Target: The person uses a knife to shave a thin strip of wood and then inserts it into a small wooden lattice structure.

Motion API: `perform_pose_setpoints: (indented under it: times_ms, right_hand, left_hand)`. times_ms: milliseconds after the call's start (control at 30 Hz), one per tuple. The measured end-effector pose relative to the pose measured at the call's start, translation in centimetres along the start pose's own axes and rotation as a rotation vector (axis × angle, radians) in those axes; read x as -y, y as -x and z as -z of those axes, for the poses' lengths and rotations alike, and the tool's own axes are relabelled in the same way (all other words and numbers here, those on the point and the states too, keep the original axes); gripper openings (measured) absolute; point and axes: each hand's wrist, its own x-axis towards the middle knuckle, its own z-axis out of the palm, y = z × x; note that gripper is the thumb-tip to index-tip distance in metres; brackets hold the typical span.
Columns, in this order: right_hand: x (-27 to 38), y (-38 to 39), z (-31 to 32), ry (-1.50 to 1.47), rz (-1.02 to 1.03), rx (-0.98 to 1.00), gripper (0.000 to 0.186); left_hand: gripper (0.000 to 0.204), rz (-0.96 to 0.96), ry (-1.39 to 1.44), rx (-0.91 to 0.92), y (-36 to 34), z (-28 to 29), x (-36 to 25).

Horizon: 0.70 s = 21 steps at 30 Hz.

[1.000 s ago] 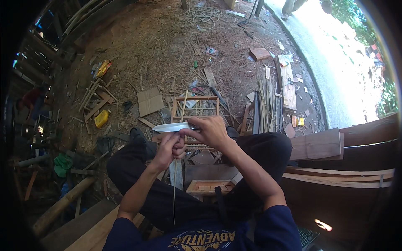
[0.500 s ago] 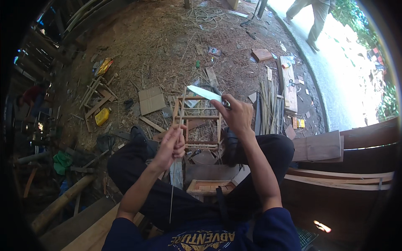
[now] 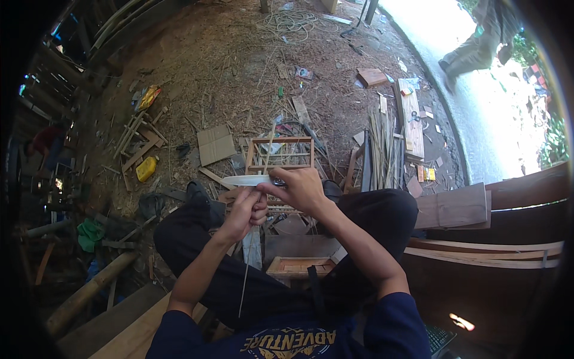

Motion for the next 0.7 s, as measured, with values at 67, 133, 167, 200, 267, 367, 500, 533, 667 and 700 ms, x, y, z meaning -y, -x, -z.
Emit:
perform_pose_setpoints:
  times_ms: [67,133,167,200,267,367,500,533,667,700]
  right_hand:
    - [-0.1,0.2,-0.5,-0.013,0.03,-0.009,0.038]
    - [-0.3,0.2,-0.4,-0.048,0.021,-0.018,0.038]
    - [-0.4,0.1,-0.3,-0.083,0.014,-0.027,0.038]
    - [-0.6,0.0,0.0,-0.082,0.012,-0.028,0.038]
    - [-0.7,-0.5,1.1,-0.079,-0.165,0.06,0.039]
    - [-2.3,-0.9,1.4,-0.044,-0.176,0.001,0.039]
    - [-1.6,-0.1,1.3,0.037,-0.121,0.071,0.038]
    - [-1.2,-0.1,0.8,-0.013,-0.083,0.05,0.038]
    - [-0.2,0.1,0.7,-0.079,-0.059,0.076,0.037]
    - [-0.3,-0.1,0.7,-0.078,-0.057,0.076,0.037]
  left_hand:
    - [0.016,-0.002,-0.033,-0.022,0.1,-0.3,-0.1]
    - [0.019,-0.005,-0.066,-0.044,0.3,-0.9,-0.4]
    - [0.019,0.0,-0.072,-0.04,0.4,-1.3,-0.6]
    - [0.019,0.004,-0.079,-0.037,0.4,-1.5,-0.7]
    - [0.019,0.013,-0.088,-0.001,0.9,-1.2,-0.1]
    - [0.019,0.014,-0.104,0.023,1.3,-1.6,0.5]
    - [0.02,-0.005,0.071,-0.052,0.6,-1.2,-0.7]
    - [0.02,0.018,0.156,-0.066,0.6,-0.8,-1.2]
    - [0.022,0.081,0.166,-0.014,0.6,-0.5,-2.1]
    - [0.022,0.079,0.166,-0.014,0.6,-0.5,-2.2]
